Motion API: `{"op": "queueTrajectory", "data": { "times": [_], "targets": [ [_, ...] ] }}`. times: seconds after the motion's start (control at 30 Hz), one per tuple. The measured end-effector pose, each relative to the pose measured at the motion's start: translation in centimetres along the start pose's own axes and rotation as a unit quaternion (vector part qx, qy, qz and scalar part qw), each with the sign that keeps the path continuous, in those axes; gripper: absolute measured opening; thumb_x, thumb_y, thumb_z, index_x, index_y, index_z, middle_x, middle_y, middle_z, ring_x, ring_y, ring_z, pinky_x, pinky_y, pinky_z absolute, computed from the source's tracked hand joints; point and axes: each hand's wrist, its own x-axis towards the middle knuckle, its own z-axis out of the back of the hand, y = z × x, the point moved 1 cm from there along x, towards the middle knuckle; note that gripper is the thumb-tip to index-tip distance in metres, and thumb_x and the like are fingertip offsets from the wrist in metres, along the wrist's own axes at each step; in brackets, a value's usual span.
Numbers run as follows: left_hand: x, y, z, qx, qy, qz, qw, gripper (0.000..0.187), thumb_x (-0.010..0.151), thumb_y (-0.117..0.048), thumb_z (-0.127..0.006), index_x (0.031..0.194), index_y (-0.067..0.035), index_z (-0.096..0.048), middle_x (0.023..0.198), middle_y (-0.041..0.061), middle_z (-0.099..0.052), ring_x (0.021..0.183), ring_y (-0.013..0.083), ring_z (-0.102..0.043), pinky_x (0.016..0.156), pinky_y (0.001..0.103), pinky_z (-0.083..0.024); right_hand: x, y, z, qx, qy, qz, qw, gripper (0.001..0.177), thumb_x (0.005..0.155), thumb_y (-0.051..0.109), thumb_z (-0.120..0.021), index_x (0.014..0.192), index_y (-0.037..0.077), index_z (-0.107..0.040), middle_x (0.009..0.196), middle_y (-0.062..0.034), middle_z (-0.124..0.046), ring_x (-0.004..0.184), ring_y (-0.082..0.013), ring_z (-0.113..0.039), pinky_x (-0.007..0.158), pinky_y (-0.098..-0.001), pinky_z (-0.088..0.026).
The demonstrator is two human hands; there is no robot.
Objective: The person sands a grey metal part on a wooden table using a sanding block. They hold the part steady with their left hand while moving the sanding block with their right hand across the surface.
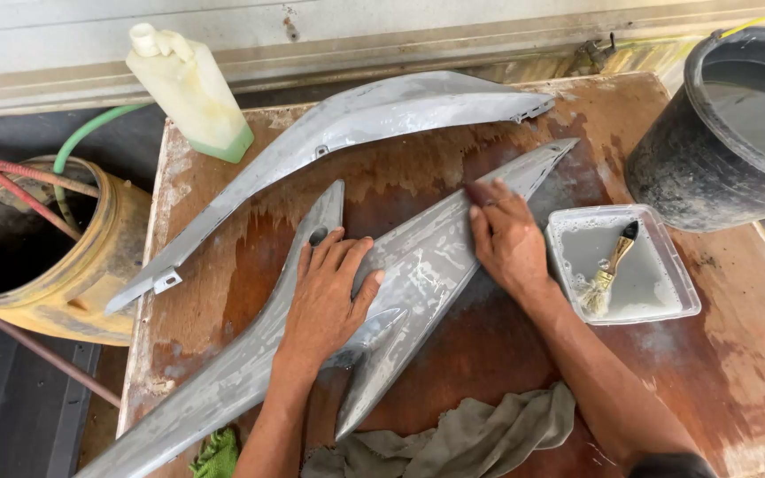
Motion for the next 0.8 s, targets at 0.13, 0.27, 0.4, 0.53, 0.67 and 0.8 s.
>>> {"op": "queueTrajectory", "data": {
  "times": [0.13, 0.27, 0.4, 0.53, 0.67, 0.8],
  "targets": [
    [0.1, -0.2, 0.1, -0.002, 0.007, 0.006, 1.0, 0.047, 0.105, -0.042, -0.048, 0.137, -0.009, -0.059, 0.121, 0.014, -0.064, 0.139, 0.0375, -0.046, 0.113, 0.069, -0.027, -0.2, 1.9, 1.6, 0.025, 0.025, 0.015, 0.999, 0.018, 0.102, 0.024, -0.063, 0.099, 0.013, -0.077, 0.131, -0.006, -0.071, 0.13, -0.0308, -0.061, 0.107, -0.0542, -0.045],
    [0.2, -0.3, 0.3, -0.005, 0.014, 0.01, 1.0, 0.047, 0.105, -0.042, -0.048, 0.137, -0.008, -0.059, 0.123, 0.014, -0.063, 0.139, 0.0379, -0.045, 0.113, 0.069, -0.026, -0.6, 0.3, 0.4, 0.0, -0.001, -0.013, 1.0, 0.025, 0.105, 0.02, -0.06, 0.09, 0.006, -0.074, 0.13, -0.0131, -0.071, 0.129, -0.0361, -0.06, 0.106, -0.0574, -0.045],
    [0.2, -0.3, 0.3, -0.006, 0.015, 0.012, 1.0, 0.048, 0.106, -0.043, -0.047, 0.137, -0.009, -0.059, 0.123, 0.014, -0.063, 0.139, 0.0378, -0.046, 0.112, 0.069, -0.026, -0.8, 3.9, 2.1, 0.037, 0.033, 0.024, 0.998, 0.02, 0.102, 0.024, -0.061, 0.106, 0.013, -0.077, 0.136, -0.006, -0.069, 0.133, -0.0301, -0.059, 0.111, -0.0531, -0.041],
    [0.1, -0.3, 0.2, -0.003, 0.016, 0.014, 1.0, 0.047, 0.106, -0.042, -0.047, 0.138, -0.009, -0.058, 0.124, 0.014, -0.063, 0.14, 0.0375, -0.045, 0.113, 0.069, -0.026, -1.7, -0.4, -0.8, -0.008, 0.017, 0.018, 1.0, 0.026, 0.103, 0.024, -0.061, 0.086, 0.009, -0.073, 0.128, -0.0117, -0.072, 0.128, -0.0328, -0.063, 0.108, -0.0555, -0.043],
    [0.2, -0.3, 0.2, -0.006, 0.012, 0.011, 1.0, 0.047, 0.106, -0.041, -0.047, 0.138, -0.008, -0.058, 0.123, 0.014, -0.063, 0.139, 0.0381, -0.045, 0.113, 0.069, -0.025, -1.5, 1.1, 0.4, -0.003, 0.017, 0.004, 1.0, 0.028, 0.106, 0.023, -0.057, 0.094, 0.005, -0.075, 0.135, -0.0147, -0.068, 0.129, -0.0361, -0.06, 0.108, -0.0589, -0.042],
    [0.0, -0.1, 0.0, -0.002, 0.008, 0.013, 1.0, 0.045, 0.107, -0.039, -0.045, 0.137, -0.009, -0.059, 0.122, 0.013, -0.064, 0.14, 0.0374, -0.045, 0.113, 0.069, -0.026, -3.4, 4.4, 1.9, 0.022, 0.064, 0.077, 0.995, 0.031, 0.105, 0.032, -0.054, 0.128, 0.021, -0.07, 0.148, -0.001, -0.06, 0.142, -0.024, -0.049, 0.12, -0.0464, -0.027]
  ]
}}
